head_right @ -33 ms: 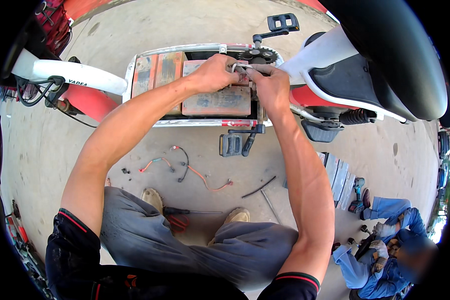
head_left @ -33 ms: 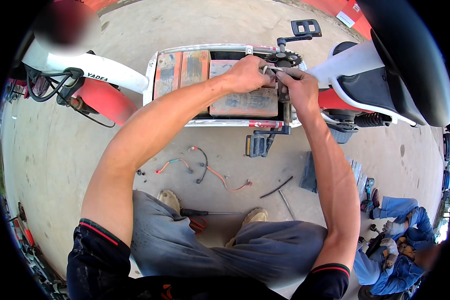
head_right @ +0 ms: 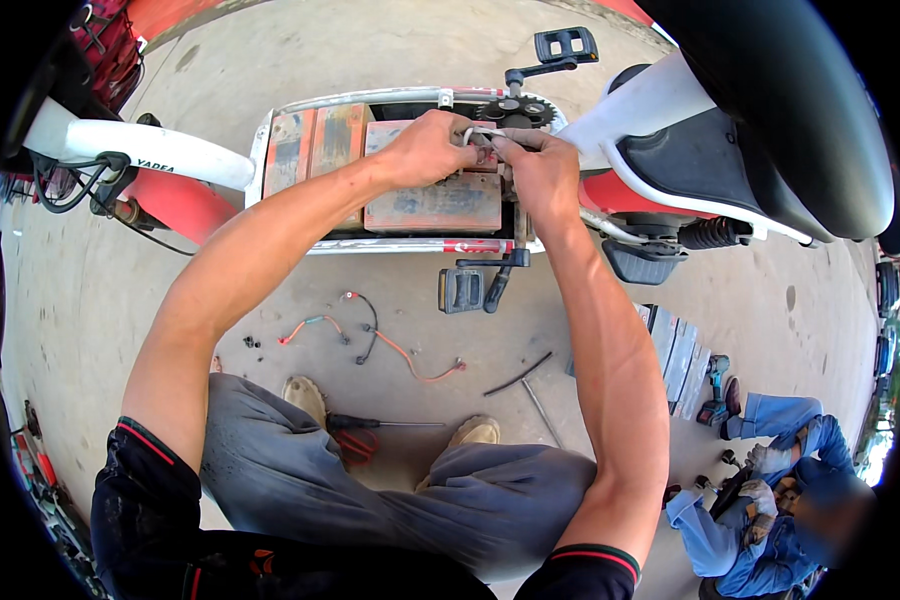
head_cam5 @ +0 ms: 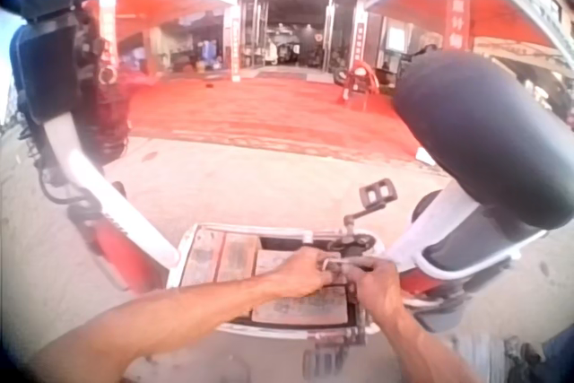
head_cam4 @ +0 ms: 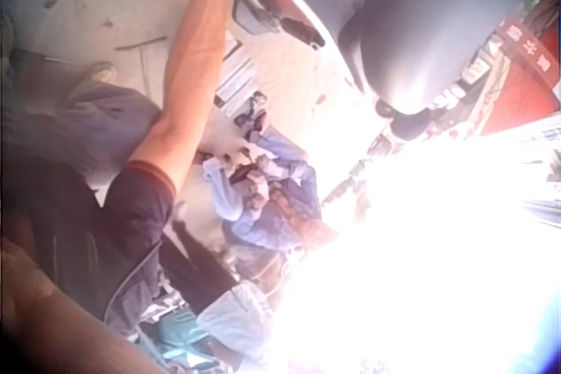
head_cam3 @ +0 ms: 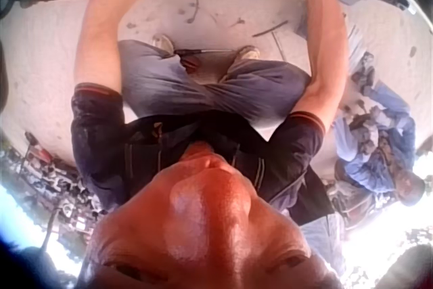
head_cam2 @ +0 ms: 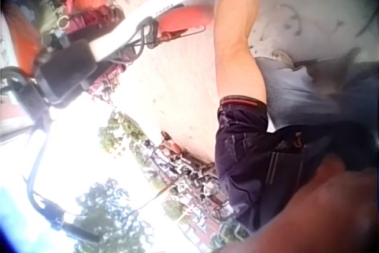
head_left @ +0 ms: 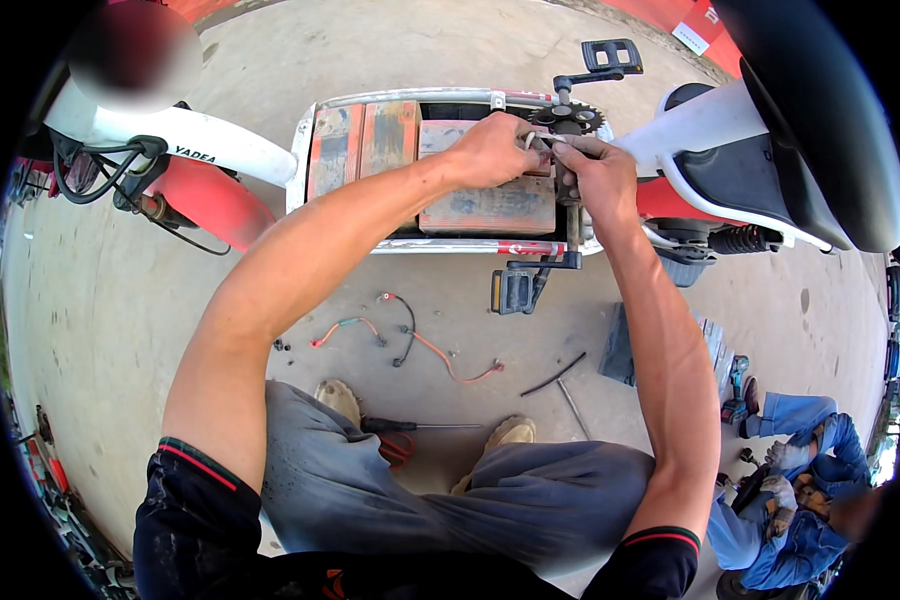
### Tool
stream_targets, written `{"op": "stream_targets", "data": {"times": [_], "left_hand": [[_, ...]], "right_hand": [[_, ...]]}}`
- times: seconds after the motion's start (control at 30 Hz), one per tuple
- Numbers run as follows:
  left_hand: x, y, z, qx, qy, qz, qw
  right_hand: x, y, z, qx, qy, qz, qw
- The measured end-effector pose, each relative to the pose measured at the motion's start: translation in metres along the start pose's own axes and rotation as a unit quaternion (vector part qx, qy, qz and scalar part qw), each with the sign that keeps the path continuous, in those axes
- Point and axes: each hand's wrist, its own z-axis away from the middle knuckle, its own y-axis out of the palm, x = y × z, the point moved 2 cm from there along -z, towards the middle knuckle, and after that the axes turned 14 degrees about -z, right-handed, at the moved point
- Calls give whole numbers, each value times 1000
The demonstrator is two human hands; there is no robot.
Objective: The person sits on the ground and installs a battery into the compartment of an electric scooter. They use a screwdriver to tighten the battery terminals and connect the wires to the battery posts.
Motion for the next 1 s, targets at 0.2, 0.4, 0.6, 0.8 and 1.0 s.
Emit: {"op": "stream_targets", "data": {"times": [0.2, 0.4, 0.6, 0.8, 1.0], "left_hand": [[-16, -13, 15, 65, -44, 64, 995], [-4, -20, 17, 68, -79, 62, 993], [-8, -15, 17, 42, -72, 69, 994], [-2, -12, 12, 27, -65, 67, 995], [-5, -5, 15, 6, -47, 69, 996]], "right_hand": [[1, -3, 5, 9, 20, 6, 1000], [1, 1, 13, 35, -94, 105, 989], [-12, -11, 36, 33, -111, 60, 991], [-25, 7, 54, 58, -86, 58, 993], [-18, 15, 33, 23, -91, -30, 995]]}}
